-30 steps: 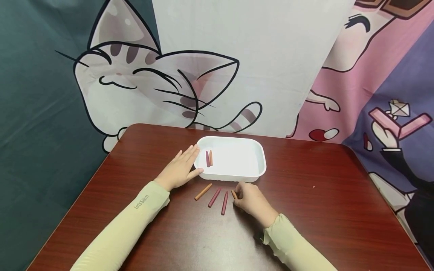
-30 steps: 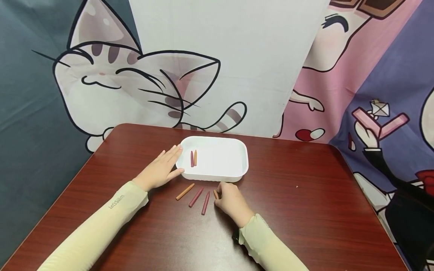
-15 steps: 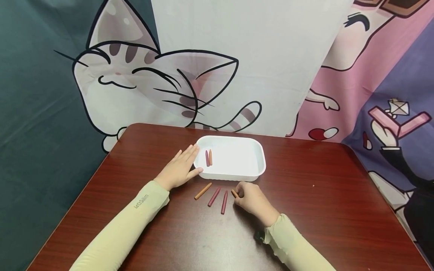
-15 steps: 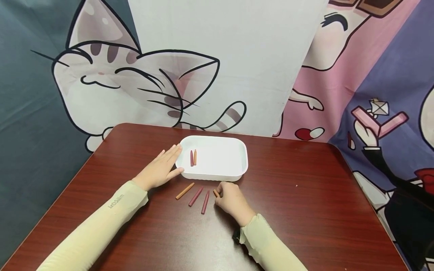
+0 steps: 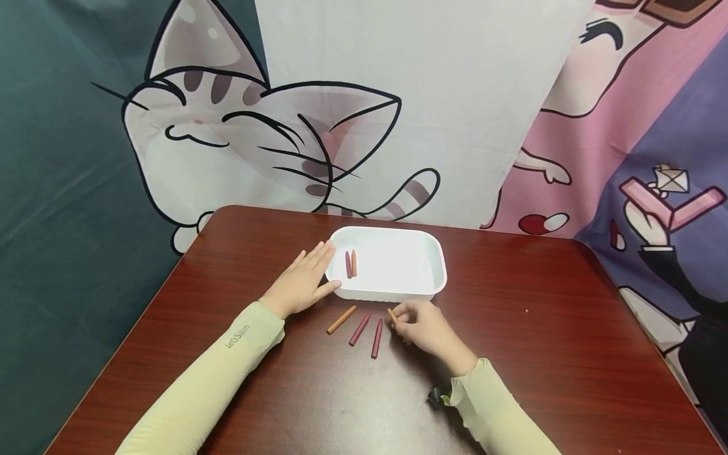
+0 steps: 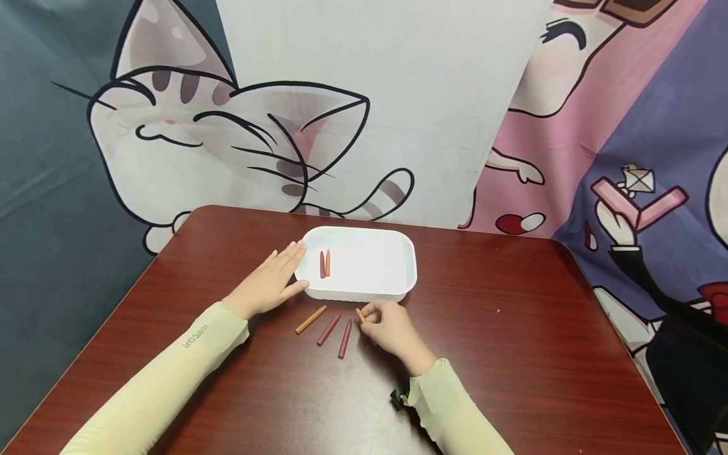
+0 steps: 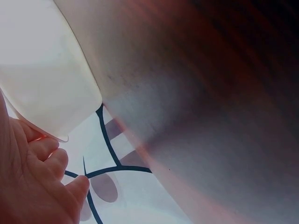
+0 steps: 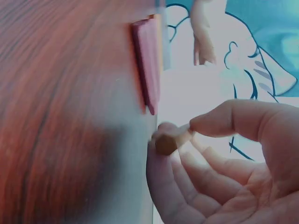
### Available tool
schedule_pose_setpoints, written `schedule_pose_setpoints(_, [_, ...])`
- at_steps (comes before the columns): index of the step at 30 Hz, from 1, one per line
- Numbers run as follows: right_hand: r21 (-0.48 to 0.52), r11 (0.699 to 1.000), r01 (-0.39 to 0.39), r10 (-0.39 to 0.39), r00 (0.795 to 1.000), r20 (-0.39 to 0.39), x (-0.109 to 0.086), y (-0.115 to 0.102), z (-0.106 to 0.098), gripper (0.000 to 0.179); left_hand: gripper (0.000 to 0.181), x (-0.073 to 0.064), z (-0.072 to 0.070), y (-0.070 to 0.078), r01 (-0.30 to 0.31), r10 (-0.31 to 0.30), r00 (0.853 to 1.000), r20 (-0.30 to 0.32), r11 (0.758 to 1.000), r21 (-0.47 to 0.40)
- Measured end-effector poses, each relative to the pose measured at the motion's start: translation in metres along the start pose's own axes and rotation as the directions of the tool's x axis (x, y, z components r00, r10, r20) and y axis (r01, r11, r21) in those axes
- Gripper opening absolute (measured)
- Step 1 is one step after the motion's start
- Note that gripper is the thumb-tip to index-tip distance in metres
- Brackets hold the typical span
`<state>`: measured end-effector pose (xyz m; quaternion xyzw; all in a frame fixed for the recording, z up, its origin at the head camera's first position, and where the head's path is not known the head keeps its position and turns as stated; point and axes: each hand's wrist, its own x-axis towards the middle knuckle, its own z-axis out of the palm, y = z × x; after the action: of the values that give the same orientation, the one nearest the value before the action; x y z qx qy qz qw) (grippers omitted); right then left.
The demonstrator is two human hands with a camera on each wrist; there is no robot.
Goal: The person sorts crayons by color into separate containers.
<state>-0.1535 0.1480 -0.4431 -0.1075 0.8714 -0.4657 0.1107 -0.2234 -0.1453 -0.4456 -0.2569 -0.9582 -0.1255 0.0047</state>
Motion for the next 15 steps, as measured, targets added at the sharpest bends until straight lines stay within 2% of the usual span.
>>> schedule_pose_setpoints(3, [0.125, 0.992, 0.008, -0.015, 0.998, 0.059, 0.0, 0.0, -0.003, 0.015, 0.083, 0.001, 0.0, 0.0, 0.0, 0.0, 1.0, 0.0, 1.0, 0.002])
schedule_pose_setpoints(7, [0.265, 0.964, -0.014, -0.017, 0.993, 0.115, 0.002, -0.001, -0.006, 0.022, 0.083, 0.001, 0.0, 0.0, -0.003, 0.003, 1.0, -0.003, 1.0, 0.002])
schedule_pose_setpoints(15, [0.426, 0.904, -0.036, -0.04, 0.985, 0.169, 0.004, -0.006, -0.013, 0.034, 0.082, 0.002, 0.004, -0.002, -0.014, 0.014, 1.0, -0.015, 1.0, 0.009])
